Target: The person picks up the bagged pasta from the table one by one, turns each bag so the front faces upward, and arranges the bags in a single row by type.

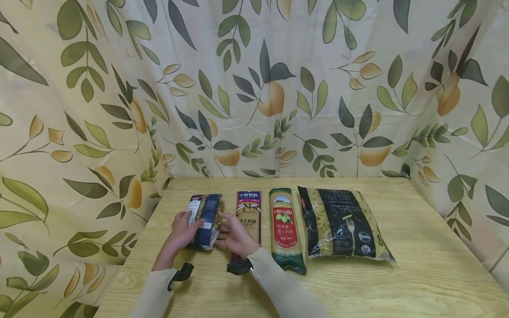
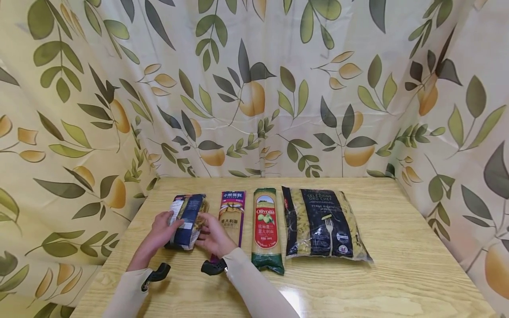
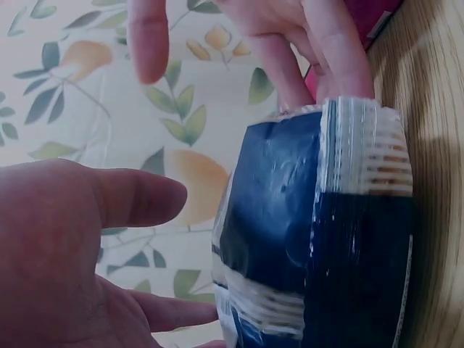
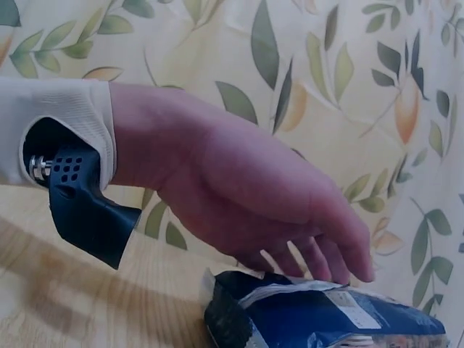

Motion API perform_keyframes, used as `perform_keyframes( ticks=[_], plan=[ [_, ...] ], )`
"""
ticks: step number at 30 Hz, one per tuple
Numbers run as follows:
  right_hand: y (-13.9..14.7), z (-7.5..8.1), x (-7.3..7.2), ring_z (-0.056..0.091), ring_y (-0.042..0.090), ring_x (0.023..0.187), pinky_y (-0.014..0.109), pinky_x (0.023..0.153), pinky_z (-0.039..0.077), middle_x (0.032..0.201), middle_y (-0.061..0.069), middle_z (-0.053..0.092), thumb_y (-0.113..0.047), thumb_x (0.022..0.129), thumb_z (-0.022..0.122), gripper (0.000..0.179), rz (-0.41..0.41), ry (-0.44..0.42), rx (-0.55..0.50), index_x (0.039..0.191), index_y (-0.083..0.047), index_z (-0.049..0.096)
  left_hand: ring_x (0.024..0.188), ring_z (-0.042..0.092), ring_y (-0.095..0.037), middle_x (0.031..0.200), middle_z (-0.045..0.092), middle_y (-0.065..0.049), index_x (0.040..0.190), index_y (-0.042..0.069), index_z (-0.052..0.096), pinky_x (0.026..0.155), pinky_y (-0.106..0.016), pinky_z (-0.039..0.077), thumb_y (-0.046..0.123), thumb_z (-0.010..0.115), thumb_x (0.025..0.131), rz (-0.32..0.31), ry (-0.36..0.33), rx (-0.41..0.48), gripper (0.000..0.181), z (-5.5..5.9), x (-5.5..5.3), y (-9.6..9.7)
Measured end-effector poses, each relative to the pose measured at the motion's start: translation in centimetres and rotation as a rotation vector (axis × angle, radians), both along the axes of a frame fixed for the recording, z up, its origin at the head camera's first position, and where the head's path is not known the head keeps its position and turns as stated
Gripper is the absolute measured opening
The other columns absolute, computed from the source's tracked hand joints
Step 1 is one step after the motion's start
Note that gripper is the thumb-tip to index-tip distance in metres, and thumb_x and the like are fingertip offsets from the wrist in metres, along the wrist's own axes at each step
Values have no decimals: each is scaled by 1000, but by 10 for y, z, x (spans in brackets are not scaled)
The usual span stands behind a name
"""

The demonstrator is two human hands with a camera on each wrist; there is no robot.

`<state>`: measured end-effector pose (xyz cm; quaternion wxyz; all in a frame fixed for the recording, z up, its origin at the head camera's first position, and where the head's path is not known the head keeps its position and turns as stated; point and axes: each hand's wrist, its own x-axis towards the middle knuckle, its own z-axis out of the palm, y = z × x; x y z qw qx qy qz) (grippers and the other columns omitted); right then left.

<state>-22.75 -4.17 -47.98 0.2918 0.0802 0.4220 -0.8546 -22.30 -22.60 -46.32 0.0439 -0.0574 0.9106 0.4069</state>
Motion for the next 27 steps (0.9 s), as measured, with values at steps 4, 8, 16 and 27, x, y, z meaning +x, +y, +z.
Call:
perform_keyframes(
  ticks=[4, 8, 16, 27],
  plan=[
    [0, 0, 0, 52, 36, 133, 55, 122, 37, 149, 27, 42, -37, 101, 54, 71, 35, 23, 31, 152, 7, 32, 147, 20, -61, 159, 21, -40, 154, -13, 32, 120, -71, 26, 31, 55, 103, -23, 26, -60, 71, 2, 1, 4],
    [2, 1, 1, 55, 35, 132, 53, 121, 39, 149, 27, 46, -36, 102, 54, 65, 51, 48, 42, 151, 3, 38, 149, 16, -61, 160, 20, -43, 153, -14, 32, 122, -71, 23, 30, 55, 102, -40, 31, -93, 72, 3, 2, 7],
    [7, 7, 3, 50, 35, 137, 54, 122, 36, 160, 25, 39, -34, 104, 49, 59, 69, 99, 46, 153, -2, 40, 150, 16, -62, 160, 22, -44, 153, -13, 32, 121, -71, 24, 33, 60, 100, -70, 41, -155, 76, 3, 3, 15],
    [15, 23, 12, 35, 43, 147, 55, 121, 37, 169, 25, 16, -33, 104, 50, 61, 45, 119, 41, 155, -3, 34, 146, 24, -61, 161, 22, -40, 158, -8, 26, 116, -72, 31, 44, 57, 102, -118, 14, -123, 83, 13, 9, 24]
  ],
)
